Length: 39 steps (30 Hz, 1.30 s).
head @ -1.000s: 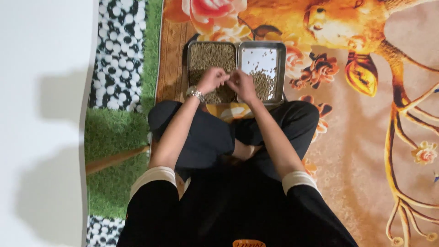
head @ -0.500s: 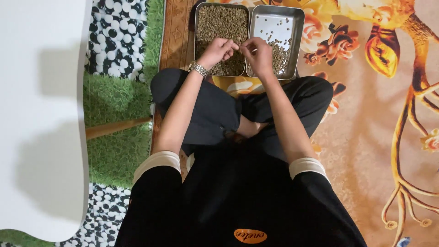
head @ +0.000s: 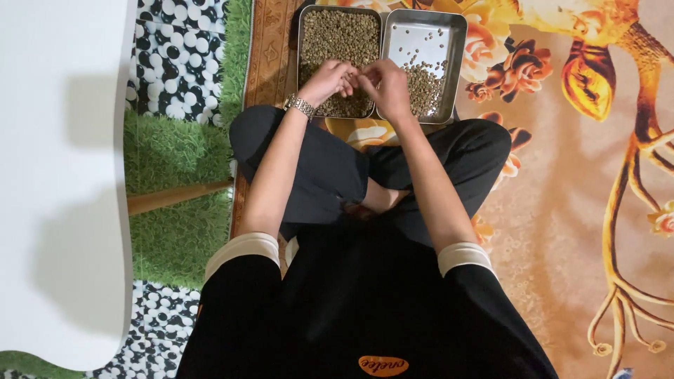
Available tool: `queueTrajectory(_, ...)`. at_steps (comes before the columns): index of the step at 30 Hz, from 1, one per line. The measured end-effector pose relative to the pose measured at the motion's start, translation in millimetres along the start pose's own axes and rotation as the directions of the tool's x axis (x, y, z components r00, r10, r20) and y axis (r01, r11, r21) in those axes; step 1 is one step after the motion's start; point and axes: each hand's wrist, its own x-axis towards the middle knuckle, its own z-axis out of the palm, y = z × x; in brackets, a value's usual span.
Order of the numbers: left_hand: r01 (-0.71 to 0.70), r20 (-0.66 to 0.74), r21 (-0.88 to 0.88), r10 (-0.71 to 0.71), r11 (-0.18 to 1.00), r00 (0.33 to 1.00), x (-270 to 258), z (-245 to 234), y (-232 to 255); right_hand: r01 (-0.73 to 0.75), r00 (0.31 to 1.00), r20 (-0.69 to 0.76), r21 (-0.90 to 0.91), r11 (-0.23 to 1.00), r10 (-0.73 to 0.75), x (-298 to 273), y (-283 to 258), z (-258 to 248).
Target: Sorting green coffee beans by hand between two metal trays while sitting on the floor.
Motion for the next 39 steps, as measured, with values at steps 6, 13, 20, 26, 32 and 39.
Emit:
queueTrajectory(6,0.022,-0.049,-0.001,-0.022,1.000,0.999,-8.1,7.8,5.8,-0.074,0.995,0.054,-0.174,0.982,0.085,7.5,-11.5,13.3)
queueTrajectory(13,-0.004,-0.136,-0.058,-0.004,0.998,0.991,39.0,-10.2,-59.7,-0.010,0.995,0.094,-0.246,0.969,0.034,6.6,37.7,40.2)
queueTrajectory(20,-0.026,-0.193,0.128,0.051,0.991,0.980,27.1,-0.4,-44.1,-0.040,0.992,0.106,-0.213,0.976,0.064,9.6,22.6,25.9)
queueTrajectory(26,-0.056,-0.161,0.115,0.074,0.992,0.984,44.4,-14.5,-72.9,-0.038,0.995,0.079,-0.194,0.980,0.055,6.1,15.5,28.9)
queueTrajectory(32,-0.085,-0.128,0.205,0.113,0.975,0.985,49.2,-17.2,-78.0,-0.074,0.993,0.073,-0.179,0.981,0.088,6.8,19.7,37.2)
queueTrajectory(39,-0.095,-0.125,0.075,0.103,0.993,0.987,56.4,-22.1,-94.4,-0.017,0.999,0.047,-0.166,0.986,0.025,1.4,57.6,50.4)
